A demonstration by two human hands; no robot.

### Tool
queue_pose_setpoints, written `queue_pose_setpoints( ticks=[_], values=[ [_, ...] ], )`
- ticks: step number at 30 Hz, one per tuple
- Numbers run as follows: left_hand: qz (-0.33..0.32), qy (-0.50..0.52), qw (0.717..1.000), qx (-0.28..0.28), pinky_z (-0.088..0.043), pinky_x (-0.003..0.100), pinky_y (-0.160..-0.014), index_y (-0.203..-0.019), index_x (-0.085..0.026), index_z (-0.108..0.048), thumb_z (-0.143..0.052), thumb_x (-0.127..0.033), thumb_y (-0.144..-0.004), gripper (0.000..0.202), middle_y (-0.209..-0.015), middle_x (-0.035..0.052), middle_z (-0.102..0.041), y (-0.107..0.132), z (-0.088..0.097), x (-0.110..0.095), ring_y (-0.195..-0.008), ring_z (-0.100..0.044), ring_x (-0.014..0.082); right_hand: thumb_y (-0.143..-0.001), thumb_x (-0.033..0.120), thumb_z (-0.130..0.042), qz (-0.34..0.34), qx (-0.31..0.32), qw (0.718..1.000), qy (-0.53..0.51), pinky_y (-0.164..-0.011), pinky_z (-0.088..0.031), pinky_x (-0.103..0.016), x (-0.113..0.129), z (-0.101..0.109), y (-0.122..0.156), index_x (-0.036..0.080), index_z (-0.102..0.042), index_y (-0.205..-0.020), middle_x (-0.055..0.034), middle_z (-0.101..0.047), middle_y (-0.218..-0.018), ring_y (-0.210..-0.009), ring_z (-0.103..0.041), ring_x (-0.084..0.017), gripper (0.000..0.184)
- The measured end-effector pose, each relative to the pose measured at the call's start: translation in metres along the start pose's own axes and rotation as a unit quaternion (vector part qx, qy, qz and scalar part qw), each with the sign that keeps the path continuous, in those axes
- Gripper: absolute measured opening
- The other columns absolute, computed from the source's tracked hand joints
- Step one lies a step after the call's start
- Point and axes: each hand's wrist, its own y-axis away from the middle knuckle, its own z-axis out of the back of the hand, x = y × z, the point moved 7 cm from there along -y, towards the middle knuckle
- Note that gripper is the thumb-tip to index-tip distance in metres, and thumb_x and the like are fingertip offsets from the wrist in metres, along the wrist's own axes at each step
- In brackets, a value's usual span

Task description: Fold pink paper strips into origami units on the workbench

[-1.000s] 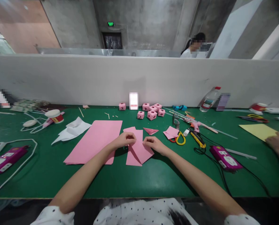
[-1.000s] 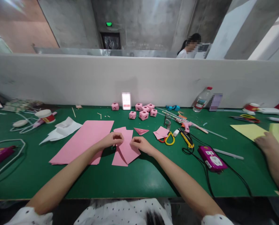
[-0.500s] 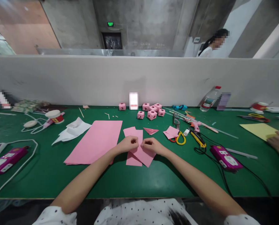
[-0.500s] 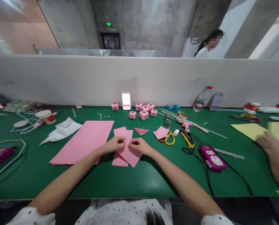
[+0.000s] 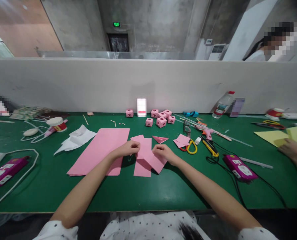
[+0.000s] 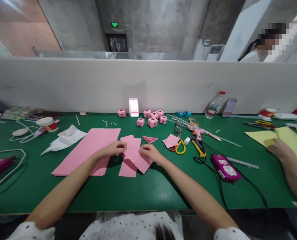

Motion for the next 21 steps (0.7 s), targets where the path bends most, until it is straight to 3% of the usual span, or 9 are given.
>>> queue_pose_setpoints(
  ticks=[8,13,17,21],
  values=[
    [0.019,0.016,0.999,0.021,-0.032,0.020,-0.050,-0.064,-0.017,-0.048,-0.047,-0.021,-0.070,0.007,-0.058,-0.0015,-0.055,0.001,0.001,0.002,-0.066,-0.064,0.0157,-0.073,0.039,-0.067,-0.023,-0.013,0.999,-0.034,-0.063,-0.033,-0.025,-0.006,0.003,0.000,0.016,-0.060,-0.066,0.0013,-0.054,-0.066,-0.065,-0.047,-0.013,0.026],
    [0.008,0.024,0.999,0.033,-0.034,0.021,-0.050,-0.063,-0.016,-0.053,-0.049,-0.020,-0.068,0.008,-0.059,0.0011,-0.062,0.001,0.008,0.007,-0.055,-0.055,0.0117,-0.071,0.040,-0.067,-0.032,-0.042,0.996,-0.065,-0.060,-0.033,-0.024,-0.005,0.010,0.000,0.016,-0.058,-0.064,0.0021,-0.054,-0.064,-0.062,-0.048,-0.012,0.026],
    [0.000,0.044,0.999,-0.029,-0.033,0.020,-0.048,-0.074,-0.015,-0.060,-0.051,-0.032,-0.077,0.020,-0.064,0.0023,-0.063,-0.002,0.017,0.008,-0.054,-0.054,0.0108,-0.070,0.043,-0.069,-0.061,-0.049,0.992,-0.104,-0.057,-0.033,-0.024,-0.011,0.012,-0.001,0.016,-0.059,-0.068,0.0021,-0.056,-0.064,-0.058,-0.050,-0.012,0.028],
    [-0.008,0.038,0.999,-0.016,-0.034,0.021,-0.049,-0.071,-0.013,-0.060,-0.052,-0.043,-0.081,0.033,-0.064,0.0028,-0.062,-0.004,0.009,0.006,-0.052,-0.051,0.0098,-0.070,0.044,-0.070,-0.043,-0.038,0.995,-0.078,-0.058,-0.034,-0.024,-0.010,0.011,-0.002,0.016,-0.059,-0.067,0.0015,-0.056,-0.065,-0.061,-0.050,-0.012,0.030]
  ],
)
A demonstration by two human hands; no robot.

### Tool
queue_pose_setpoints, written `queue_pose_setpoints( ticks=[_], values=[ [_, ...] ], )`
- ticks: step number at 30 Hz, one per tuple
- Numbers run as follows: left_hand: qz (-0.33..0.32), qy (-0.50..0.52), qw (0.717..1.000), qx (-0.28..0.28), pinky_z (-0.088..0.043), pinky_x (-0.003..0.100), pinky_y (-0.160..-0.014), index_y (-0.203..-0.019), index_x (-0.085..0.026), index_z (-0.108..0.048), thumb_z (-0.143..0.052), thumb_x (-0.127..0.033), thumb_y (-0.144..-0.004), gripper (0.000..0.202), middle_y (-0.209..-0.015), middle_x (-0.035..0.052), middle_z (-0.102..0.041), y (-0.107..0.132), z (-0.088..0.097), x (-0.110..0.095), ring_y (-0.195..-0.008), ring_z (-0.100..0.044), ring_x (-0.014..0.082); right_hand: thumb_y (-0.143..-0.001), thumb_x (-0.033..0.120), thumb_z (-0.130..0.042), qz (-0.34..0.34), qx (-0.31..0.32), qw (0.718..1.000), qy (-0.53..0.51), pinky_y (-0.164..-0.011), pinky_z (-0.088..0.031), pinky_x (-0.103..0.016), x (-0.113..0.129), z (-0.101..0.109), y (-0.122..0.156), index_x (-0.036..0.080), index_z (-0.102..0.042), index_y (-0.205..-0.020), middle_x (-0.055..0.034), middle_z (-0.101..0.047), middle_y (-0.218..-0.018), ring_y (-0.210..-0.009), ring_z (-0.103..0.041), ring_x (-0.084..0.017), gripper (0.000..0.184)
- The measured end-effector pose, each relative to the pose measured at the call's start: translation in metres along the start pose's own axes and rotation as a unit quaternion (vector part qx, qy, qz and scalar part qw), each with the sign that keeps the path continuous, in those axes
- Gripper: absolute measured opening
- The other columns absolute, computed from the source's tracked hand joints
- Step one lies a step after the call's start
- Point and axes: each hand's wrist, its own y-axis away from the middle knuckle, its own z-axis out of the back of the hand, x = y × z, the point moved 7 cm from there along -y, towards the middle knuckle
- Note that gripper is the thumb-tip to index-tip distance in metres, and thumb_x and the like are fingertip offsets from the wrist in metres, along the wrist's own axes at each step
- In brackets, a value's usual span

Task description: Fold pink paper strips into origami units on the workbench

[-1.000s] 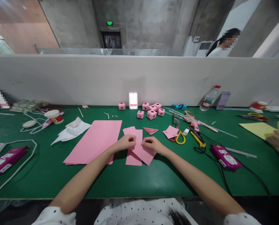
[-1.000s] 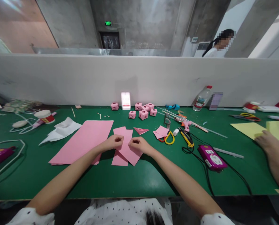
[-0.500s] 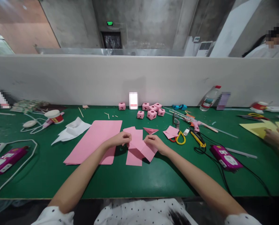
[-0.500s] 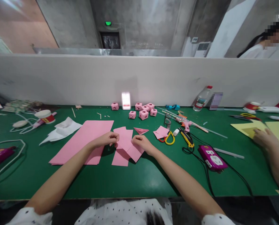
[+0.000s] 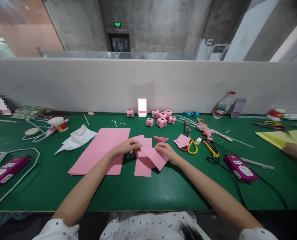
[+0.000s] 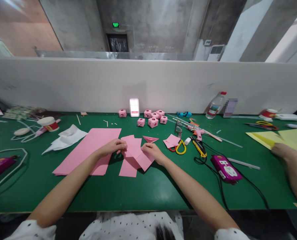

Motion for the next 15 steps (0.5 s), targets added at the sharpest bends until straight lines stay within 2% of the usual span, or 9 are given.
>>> queue_pose_setpoints(
  ticks=[5,12,15],
  values=[
    [-0.016,0.021,1.000,-0.003,-0.039,0.023,-0.054,-0.067,-0.015,-0.056,-0.057,-0.037,-0.078,0.024,-0.058,-0.0018,-0.057,0.001,-0.003,-0.001,-0.047,-0.046,0.0076,-0.070,0.046,-0.071,-0.004,0.002,1.000,0.010,-0.058,-0.034,-0.024,-0.001,-0.001,0.000,0.016,-0.059,-0.068,0.0010,-0.055,-0.066,-0.063,-0.050,-0.013,0.032],
    [-0.012,0.039,0.999,-0.011,-0.035,0.021,-0.049,-0.068,-0.015,-0.053,-0.057,-0.039,-0.079,0.027,-0.060,-0.0015,-0.054,0.001,0.001,0.000,-0.052,-0.052,0.0092,-0.071,0.045,-0.071,0.004,0.004,1.000,-0.007,-0.061,-0.034,-0.024,-0.004,0.001,-0.001,0.015,-0.061,-0.069,0.0014,-0.057,-0.067,-0.063,-0.050,-0.012,0.031],
    [0.005,0.041,0.998,-0.052,-0.035,0.021,-0.049,-0.069,-0.016,-0.052,-0.056,-0.039,-0.080,0.026,-0.060,-0.0018,-0.053,-0.001,0.006,0.004,-0.055,-0.055,0.0102,-0.070,0.045,-0.072,0.003,-0.003,1.000,-0.022,-0.062,-0.036,-0.025,-0.003,0.001,-0.001,0.015,-0.062,-0.069,0.0012,-0.058,-0.067,-0.064,-0.052,-0.012,0.032]
  ],
)
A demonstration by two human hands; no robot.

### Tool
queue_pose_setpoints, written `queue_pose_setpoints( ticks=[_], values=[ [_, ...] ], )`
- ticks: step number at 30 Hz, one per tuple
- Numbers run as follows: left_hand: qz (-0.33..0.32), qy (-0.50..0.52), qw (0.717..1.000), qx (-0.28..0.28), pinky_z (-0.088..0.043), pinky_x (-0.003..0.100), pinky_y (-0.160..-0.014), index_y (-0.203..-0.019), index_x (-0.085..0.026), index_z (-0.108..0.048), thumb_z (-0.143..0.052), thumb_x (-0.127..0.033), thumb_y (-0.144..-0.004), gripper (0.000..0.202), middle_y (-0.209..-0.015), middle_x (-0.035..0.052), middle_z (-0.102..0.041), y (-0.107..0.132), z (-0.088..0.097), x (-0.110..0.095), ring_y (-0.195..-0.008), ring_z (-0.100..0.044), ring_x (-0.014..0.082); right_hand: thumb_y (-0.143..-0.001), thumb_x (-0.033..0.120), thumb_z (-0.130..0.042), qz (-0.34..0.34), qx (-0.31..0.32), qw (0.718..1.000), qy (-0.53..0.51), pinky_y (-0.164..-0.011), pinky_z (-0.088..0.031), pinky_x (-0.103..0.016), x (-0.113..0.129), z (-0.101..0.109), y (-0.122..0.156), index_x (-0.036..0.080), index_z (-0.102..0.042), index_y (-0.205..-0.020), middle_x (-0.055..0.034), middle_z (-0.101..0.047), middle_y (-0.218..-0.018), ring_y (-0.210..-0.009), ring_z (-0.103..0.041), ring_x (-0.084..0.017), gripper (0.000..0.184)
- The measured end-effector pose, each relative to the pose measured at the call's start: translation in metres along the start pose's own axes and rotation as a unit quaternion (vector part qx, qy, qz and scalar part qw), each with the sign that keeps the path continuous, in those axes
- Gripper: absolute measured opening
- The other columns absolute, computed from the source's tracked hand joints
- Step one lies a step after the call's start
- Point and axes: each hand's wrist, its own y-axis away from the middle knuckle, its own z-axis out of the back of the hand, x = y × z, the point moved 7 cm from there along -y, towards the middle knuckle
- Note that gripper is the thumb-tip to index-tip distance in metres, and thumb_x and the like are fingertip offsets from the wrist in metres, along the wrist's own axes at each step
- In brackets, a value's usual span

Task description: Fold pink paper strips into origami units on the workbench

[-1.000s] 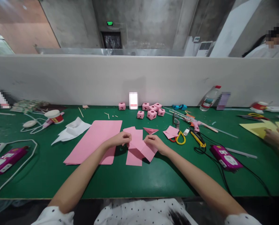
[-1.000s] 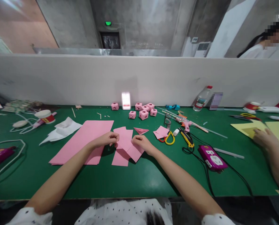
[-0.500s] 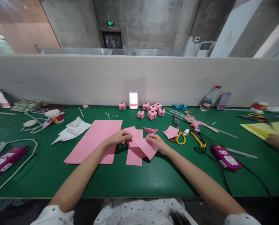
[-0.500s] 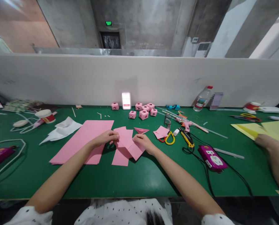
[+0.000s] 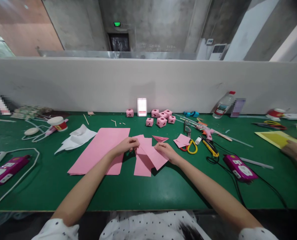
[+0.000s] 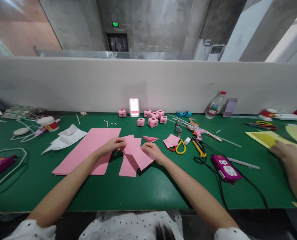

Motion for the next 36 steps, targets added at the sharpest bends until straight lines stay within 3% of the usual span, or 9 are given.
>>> queue_pose_setpoints(
  ticks=[3,6,10,13,16,18,24,30,36],
  values=[
    [0.008,-0.015,0.995,-0.094,-0.035,0.020,-0.048,-0.071,-0.016,-0.052,-0.052,-0.039,-0.083,0.026,-0.060,-0.0013,-0.053,-0.003,0.012,0.004,-0.056,-0.055,0.0112,-0.070,0.046,-0.072,-0.002,-0.011,1.000,-0.009,-0.064,-0.038,-0.025,0.001,0.001,0.001,0.015,-0.062,-0.070,0.0005,-0.060,-0.069,-0.065,-0.054,-0.013,0.033],
    [-0.043,-0.070,0.975,-0.204,-0.042,0.022,-0.053,-0.085,-0.017,-0.056,-0.045,-0.041,-0.088,0.027,-0.074,0.0022,-0.060,0.000,0.022,-0.001,-0.066,-0.058,0.0137,-0.071,0.048,-0.071,0.011,-0.025,1.000,-0.004,-0.067,-0.040,-0.026,0.002,0.003,0.000,0.016,-0.063,-0.073,-0.0009,-0.062,-0.074,-0.070,-0.055,-0.014,0.033],
    [-0.166,-0.219,0.908,-0.315,-0.048,0.032,-0.083,-0.111,-0.019,-0.057,-0.041,-0.038,-0.093,0.031,-0.113,0.0088,-0.060,0.016,0.015,-0.027,-0.105,-0.056,0.0204,-0.071,0.050,-0.071,0.033,-0.050,0.998,0.023,-0.072,-0.042,-0.027,-0.001,0.006,-0.003,0.016,-0.066,-0.079,-0.0020,-0.064,-0.080,-0.076,-0.056,-0.016,0.035],
    [-0.248,-0.328,0.871,-0.267,-0.036,0.042,-0.102,-0.119,-0.021,-0.055,-0.045,-0.034,-0.092,0.032,-0.125,0.0100,-0.056,0.024,-0.016,-0.044,-0.120,-0.047,0.0240,-0.071,0.052,-0.071,0.038,-0.043,0.998,0.038,-0.068,-0.041,-0.027,-0.003,0.004,-0.004,0.018,-0.066,-0.090,0.0012,-0.060,-0.068,-0.068,-0.053,-0.015,0.040],
    [-0.297,-0.407,0.847,-0.168,-0.029,0.046,-0.107,-0.123,-0.022,-0.055,-0.053,-0.039,-0.088,0.038,-0.131,0.0106,-0.054,0.025,-0.050,-0.046,-0.126,-0.043,0.0274,-0.072,0.053,-0.070,0.037,-0.034,0.998,0.046,-0.059,-0.037,-0.025,-0.002,0.001,-0.002,0.020,-0.064,-0.100,0.0042,-0.054,-0.058,-0.058,-0.048,-0.013,0.045],
    [-0.301,-0.436,0.838,-0.128,-0.027,0.047,-0.108,-0.125,-0.021,-0.054,-0.054,-0.044,-0.086,0.045,-0.131,0.0118,-0.055,0.023,-0.061,-0.042,-0.124,-0.043,0.0285,-0.072,0.053,-0.070,0.032,-0.035,0.997,0.053,-0.052,-0.032,-0.024,0.000,0.000,0.000,0.020,-0.064,-0.102,0.0047,-0.051,-0.056,-0.053,-0.042,-0.011,0.045],
    [-0.263,-0.450,0.846,-0.113,-0.023,0.052,-0.109,-0.128,-0.019,-0.052,-0.053,-0.042,-0.087,0.046,-0.125,0.0138,-0.058,0.015,-0.060,-0.027,-0.119,-0.049,0.0281,-0.072,0.053,-0.070,0.009,-0.035,0.998,0.056,-0.044,-0.018,-0.023,0.001,0.000,0.001,0.021,-0.064,-0.104,0.0077,-0.043,-0.050,-0.042,-0.028,-0.007,0.046],
    [-0.245,-0.430,0.864,-0.096,-0.025,0.050,-0.109,-0.127,-0.019,-0.051,-0.048,-0.038,-0.091,0.041,-0.120,0.0132,-0.062,0.013,-0.059,-0.020,-0.116,-0.053,0.0253,-0.069,0.051,-0.074,-0.002,-0.027,0.999,0.021,-0.046,-0.027,-0.021,-0.002,0.001,0.000,0.021,-0.065,-0.104,0.0013,-0.063,-0.069,-0.049,-0.045,-0.009,0.047],
    [-0.233,-0.375,0.893,-0.093,-0.032,0.045,-0.105,-0.124,-0.018,-0.053,-0.046,-0.036,-0.092,0.038,-0.118,0.0116,-0.065,0.010,-0.058,-0.018,-0.110,-0.058,0.0242,-0.069,0.047,-0.076,0.009,-0.018,1.000,0.003,-0.055,-0.039,-0.022,-0.004,0.001,-0.001,0.020,-0.068,-0.101,-0.0030,-0.069,-0.085,-0.067,-0.058,-0.013,0.043]
  ],
)
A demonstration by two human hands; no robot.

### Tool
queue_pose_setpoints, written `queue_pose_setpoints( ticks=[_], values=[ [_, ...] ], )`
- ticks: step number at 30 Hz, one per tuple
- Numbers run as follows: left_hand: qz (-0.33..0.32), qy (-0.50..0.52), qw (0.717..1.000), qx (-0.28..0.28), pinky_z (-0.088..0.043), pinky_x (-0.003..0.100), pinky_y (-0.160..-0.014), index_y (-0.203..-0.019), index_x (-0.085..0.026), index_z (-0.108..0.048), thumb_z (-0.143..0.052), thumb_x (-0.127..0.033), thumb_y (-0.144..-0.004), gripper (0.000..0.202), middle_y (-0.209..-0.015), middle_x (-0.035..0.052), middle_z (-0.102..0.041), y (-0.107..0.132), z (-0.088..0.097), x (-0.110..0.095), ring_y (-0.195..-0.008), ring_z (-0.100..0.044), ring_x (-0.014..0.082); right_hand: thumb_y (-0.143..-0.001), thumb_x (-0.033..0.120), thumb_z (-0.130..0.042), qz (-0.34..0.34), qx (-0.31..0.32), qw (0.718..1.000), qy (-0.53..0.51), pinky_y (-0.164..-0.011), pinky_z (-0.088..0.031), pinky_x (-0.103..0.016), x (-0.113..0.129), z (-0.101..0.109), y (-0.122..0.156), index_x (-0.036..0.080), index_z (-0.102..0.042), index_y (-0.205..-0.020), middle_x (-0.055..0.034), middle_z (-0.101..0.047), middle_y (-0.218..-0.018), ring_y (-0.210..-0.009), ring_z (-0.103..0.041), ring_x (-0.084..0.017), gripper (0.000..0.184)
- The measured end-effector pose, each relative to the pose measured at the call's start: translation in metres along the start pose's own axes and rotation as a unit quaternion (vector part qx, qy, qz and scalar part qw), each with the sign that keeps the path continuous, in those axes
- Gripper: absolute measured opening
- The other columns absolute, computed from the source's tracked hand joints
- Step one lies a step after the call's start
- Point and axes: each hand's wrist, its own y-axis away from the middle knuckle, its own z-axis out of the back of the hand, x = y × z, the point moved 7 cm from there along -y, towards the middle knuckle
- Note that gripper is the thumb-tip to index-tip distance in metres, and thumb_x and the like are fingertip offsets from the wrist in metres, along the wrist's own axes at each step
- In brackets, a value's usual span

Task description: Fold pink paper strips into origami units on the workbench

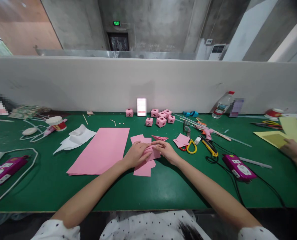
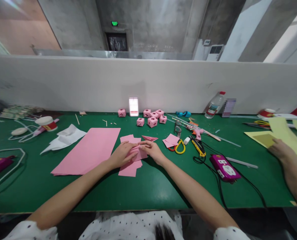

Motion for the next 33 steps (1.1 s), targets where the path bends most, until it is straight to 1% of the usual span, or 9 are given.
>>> queue_pose_setpoints(
  ticks=[4,10,13,15,18,23,27,29,33],
  values=[
    [0.042,0.078,0.996,-0.005,-0.041,0.036,-0.094,-0.122,-0.021,-0.056,-0.047,-0.035,-0.092,0.035,-0.118,0.0088,-0.065,-0.001,0.004,0.000,-0.108,-0.059,0.0233,-0.070,0.046,-0.075,0.008,-0.024,1.000,0.009,-0.060,-0.041,-0.023,-0.001,0.002,-0.001,0.020,-0.069,-0.094,-0.0027,-0.068,-0.086,-0.074,-0.058,-0.014,0.036],
    [0.117,0.182,0.976,0.007,-0.044,0.025,-0.076,-0.109,-0.020,-0.065,-0.044,-0.038,-0.093,0.032,-0.099,0.0035,-0.071,0.000,0.002,-0.002,-0.085,-0.064,0.0176,-0.070,0.049,-0.074,0.013,-0.050,0.998,0.032,-0.053,-0.036,-0.022,-0.003,0.006,-0.001,0.018,-0.069,-0.084,0.0003,-0.061,-0.071,-0.062,-0.050,-0.011,0.034],
    [0.164,0.207,0.964,-0.023,-0.043,0.024,-0.066,-0.108,-0.019,-0.065,-0.046,-0.042,-0.091,0.034,-0.091,0.0021,-0.070,0.002,0.001,0.004,-0.073,-0.061,0.0151,-0.069,0.047,-0.075,0.020,-0.048,0.999,0.011,-0.054,-0.038,-0.022,-0.003,0.005,-0.001,0.018,-0.068,-0.082,0.0005,-0.061,-0.071,-0.062,-0.051,-0.011,0.033],
    [0.177,0.221,0.958,-0.050,-0.042,0.023,-0.064,-0.107,-0.019,-0.066,-0.048,-0.043,-0.089,0.035,-0.091,0.0023,-0.070,0.003,0.001,0.008,-0.071,-0.059,0.0145,-0.069,0.047,-0.076,0.025,-0.044,0.999,-0.009,-0.056,-0.040,-0.022,-0.002,0.004,-0.001,0.018,-0.068,-0.082,-0.0001,-0.062,-0.073,-0.064,-0.054,-0.012,0.033],
    [0.180,0.258,0.946,-0.078,-0.043,0.023,-0.064,-0.103,-0.017,-0.066,-0.050,-0.045,-0.088,0.036,-0.092,0.0039,-0.070,0.003,0.002,0.014,-0.074,-0.060,0.0156,-0.069,0.048,-0.075,0.019,-0.039,0.998,-0.034,-0.058,-0.044,-0.023,-0.001,0.002,-0.001,0.017,-0.070,-0.084,-0.0014,-0.065,-0.075,-0.065,-0.057,-0.012,0.035],
    [0.186,0.296,0.932,-0.093,-0.044,0.024,-0.064,-0.090,-0.014,-0.066,-0.050,-0.046,-0.088,0.036,-0.081,0.0047,-0.068,0.002,0.001,0.024,-0.073,-0.060,0.0168,-0.068,0.046,-0.077,0.001,-0.023,0.997,-0.070,-0.064,-0.049,-0.025,-0.001,-0.001,-0.001,0.016,-0.072,-0.086,-0.0031,-0.068,-0.076,-0.067,-0.061,-0.013,0.035],
    [0.191,0.285,0.934,-0.098,-0.044,0.024,-0.063,-0.084,-0.014,-0.065,-0.051,-0.046,-0.087,0.035,-0.076,0.0037,-0.067,0.003,0.003,0.027,-0.070,-0.060,0.0164,-0.068,0.044,-0.077,0.005,-0.016,0.999,-0.029,-0.064,-0.050,-0.026,0.001,-0.002,0.000,0.015,-0.073,-0.087,-0.0029,-0.068,-0.073,-0.063,-0.061,-0.012,0.034],
    [0.194,0.270,0.937,-0.106,-0.046,0.026,-0.068,-0.088,-0.015,-0.067,-0.052,-0.045,-0.086,0.033,-0.082,0.0044,-0.069,0.003,0.005,0.029,-0.075,-0.062,0.0178,-0.068,0.044,-0.077,0.006,-0.011,1.000,0.006,-0.062,-0.049,-0.026,0.002,-0.004,0.002,0.015,-0.072,-0.089,-0.0027,-0.068,-0.071,-0.061,-0.061,-0.012,0.036],
    [0.199,0.237,0.943,-0.120,-0.046,0.031,-0.087,-0.104,-0.019,-0.070,-0.056,-0.041,-0.084,0.032,-0.105,0.0059,-0.071,0.005,0.009,0.030,-0.097,-0.064,0.0221,-0.066,0.044,-0.078,0.004,0.007,0.999,0.041,-0.059,-0.048,-0.026,0.004,-0.010,0.005,0.015,-0.068,-0.087,-0.0010,-0.066,-0.064,-0.056,-0.060,-0.012,0.037]
  ],
)
